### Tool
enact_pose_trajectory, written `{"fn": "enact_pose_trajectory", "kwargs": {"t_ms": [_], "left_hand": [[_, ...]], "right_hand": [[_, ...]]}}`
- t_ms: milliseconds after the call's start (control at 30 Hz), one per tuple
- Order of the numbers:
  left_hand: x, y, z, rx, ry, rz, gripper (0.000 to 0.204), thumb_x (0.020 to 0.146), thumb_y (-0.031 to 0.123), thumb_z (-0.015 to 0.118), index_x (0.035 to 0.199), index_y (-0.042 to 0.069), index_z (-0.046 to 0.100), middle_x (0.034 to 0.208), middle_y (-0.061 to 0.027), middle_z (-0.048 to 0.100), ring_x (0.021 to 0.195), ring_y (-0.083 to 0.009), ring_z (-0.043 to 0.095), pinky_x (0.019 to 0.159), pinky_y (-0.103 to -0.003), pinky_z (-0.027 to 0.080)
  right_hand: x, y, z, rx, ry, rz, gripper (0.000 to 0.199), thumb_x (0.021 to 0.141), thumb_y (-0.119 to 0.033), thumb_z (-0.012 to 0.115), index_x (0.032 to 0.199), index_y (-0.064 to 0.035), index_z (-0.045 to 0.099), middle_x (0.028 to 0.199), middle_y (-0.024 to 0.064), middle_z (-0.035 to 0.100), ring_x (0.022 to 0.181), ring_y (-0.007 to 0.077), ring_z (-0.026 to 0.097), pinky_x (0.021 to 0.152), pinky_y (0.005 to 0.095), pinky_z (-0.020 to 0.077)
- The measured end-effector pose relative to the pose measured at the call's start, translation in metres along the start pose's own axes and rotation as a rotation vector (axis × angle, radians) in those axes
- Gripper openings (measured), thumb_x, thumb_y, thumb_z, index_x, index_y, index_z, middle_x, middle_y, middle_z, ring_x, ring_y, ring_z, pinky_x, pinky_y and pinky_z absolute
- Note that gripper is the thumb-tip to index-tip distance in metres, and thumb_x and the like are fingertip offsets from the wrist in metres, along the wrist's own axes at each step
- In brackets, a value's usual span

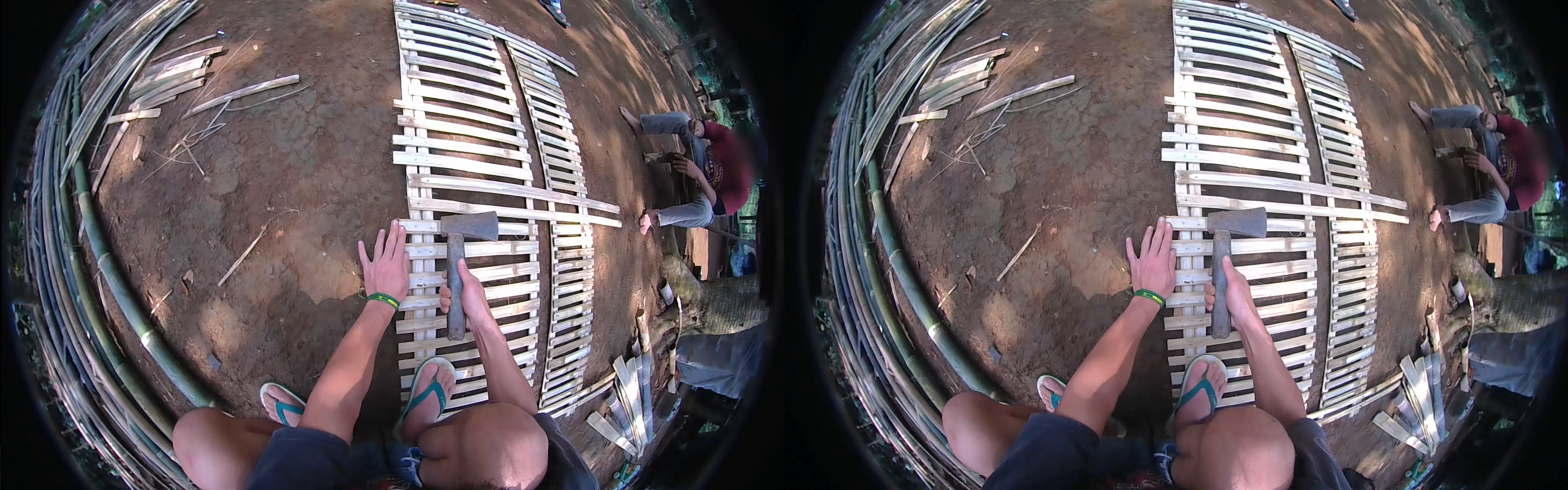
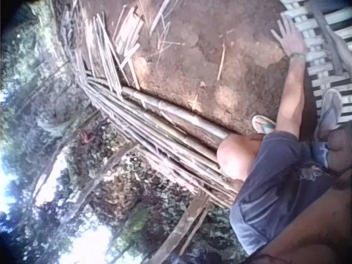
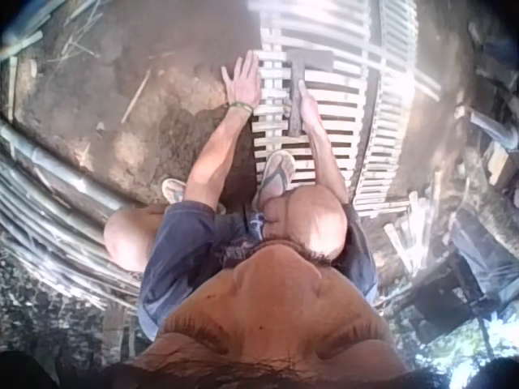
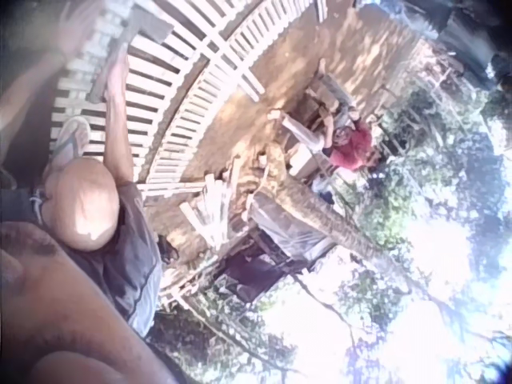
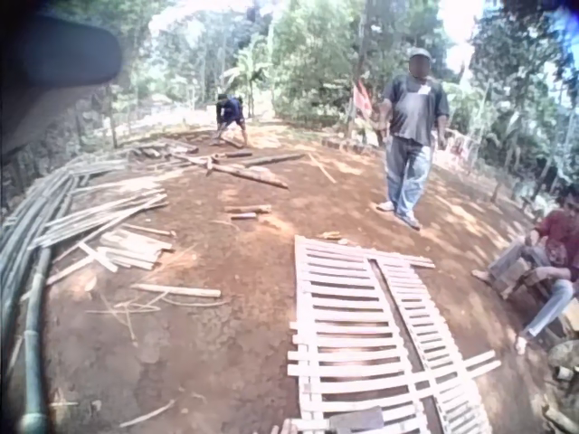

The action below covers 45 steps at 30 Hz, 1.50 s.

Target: The person is assembling a bamboo structure by hand, using a machete to secure the pieces together. They are working on a flat surface, arranging bamboo strips into a grid-like pattern.

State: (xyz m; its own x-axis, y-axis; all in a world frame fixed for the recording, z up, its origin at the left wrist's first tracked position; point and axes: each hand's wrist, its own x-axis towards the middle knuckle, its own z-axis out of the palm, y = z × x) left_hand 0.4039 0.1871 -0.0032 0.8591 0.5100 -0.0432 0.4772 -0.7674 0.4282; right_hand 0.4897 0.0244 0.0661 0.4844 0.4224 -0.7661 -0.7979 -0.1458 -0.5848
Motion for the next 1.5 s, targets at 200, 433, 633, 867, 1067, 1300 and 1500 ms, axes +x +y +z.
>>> {"fn": "enact_pose_trajectory", "kwargs": {"t_ms": [200,433,633,867,1067,1300,1500], "left_hand": [[-0.005,0.004,0.004,-0.054,0.012,-0.017,0.062,0.102,0.022,0.051,0.161,0.015,0.034,0.170,-0.0012,0.028,0.151,-0.0267,0.034,0.124,-0.063,0.014],[-0.003,0.001,0.002,-0.101,0.007,-0.018,0.063,0.101,0.020,0.052,0.161,0.015,0.034,0.170,-0.0019,0.028,0.151,-0.0271,0.034,0.124,-0.063,0.015],[-0.006,-0.001,0.001,-0.057,-0.047,-0.022,0.063,0.101,0.020,0.051,0.162,0.015,0.032,0.170,-0.0017,0.026,0.151,-0.0267,0.034,0.124,-0.062,0.016],[-0.001,-0.001,0.002,-0.074,-0.028,-0.029,0.064,0.101,0.020,0.051,0.162,0.015,0.032,0.170,-0.0015,0.026,0.151,-0.0267,0.034,0.124,-0.063,0.017],[-0.002,0.003,0.004,-0.113,0.001,-0.013,0.064,0.102,0.019,0.051,0.162,0.015,0.032,0.171,-0.0012,0.026,0.151,-0.0265,0.034,0.124,-0.062,0.017],[-0.004,-0.002,0.005,-0.112,-0.020,-0.039,0.065,0.102,0.019,0.052,0.163,0.016,0.030,0.171,0.0002,0.025,0.152,-0.0253,0.034,0.124,-0.062,0.018],[-0.003,-0.003,0.003,-0.121,-0.047,-0.014,0.065,0.101,0.022,0.051,0.162,0.015,0.031,0.171,0.0015,0.024,0.150,-0.0252,0.036,0.125,-0.062,0.016]], "right_hand": [[-0.005,0.003,0.011,0.070,0.067,-0.103,0.053,0.109,-0.058,0.038,0.106,-0.0067,0.050,0.065,0.0030,0.047,0.051,0.0154,0.049,0.048,0.0303,0.0437],[-0.012,-0.013,0.008,0.181,-0.006,-0.074,0.047,0.110,-0.053,0.041,0.103,-0.0073,0.050,0.064,0.0041,0.050,0.050,0.0163,0.050,0.047,0.0307,0.0441],[-0.005,-0.019,0.005,0.028,-0.036,0.176,0.050,0.108,-0.058,0.042,0.102,-0.0086,0.050,0.062,0.0022,0.045,0.049,0.0157,0.047,0.047,0.0298,0.0422],[0.006,-0.005,0.016,-0.330,0.056,-0.031,0.048,0.109,-0.052,0.043,0.102,-0.0058,0.052,0.064,0.0058,0.054,0.050,0.0150,0.053,0.047,0.0308,0.0463],[-0.002,0.001,0.022,-0.265,0.165,-0.288,0.044,0.110,-0.046,0.045,0.097,-0.0053,0.054,0.063,0.0049,0.055,0.049,0.0151,0.056,0.045,0.0323,0.0472],[-0.004,-0.014,0.033,-0.375,0.081,-0.174,0.043,0.110,-0.042,0.047,0.097,-0.0026,0.055,0.061,0.0053,0.056,0.047,0.0143,0.054,0.044,0.0326,0.0455],[-0.001,0.006,0.024,-0.640,0.218,-0.202,0.044,0.109,-0.042,0.049,0.094,-0.0016,0.057,0.060,0.0053,0.057,0.048,0.0145,0.057,0.046,0.0320,0.0477]]}}
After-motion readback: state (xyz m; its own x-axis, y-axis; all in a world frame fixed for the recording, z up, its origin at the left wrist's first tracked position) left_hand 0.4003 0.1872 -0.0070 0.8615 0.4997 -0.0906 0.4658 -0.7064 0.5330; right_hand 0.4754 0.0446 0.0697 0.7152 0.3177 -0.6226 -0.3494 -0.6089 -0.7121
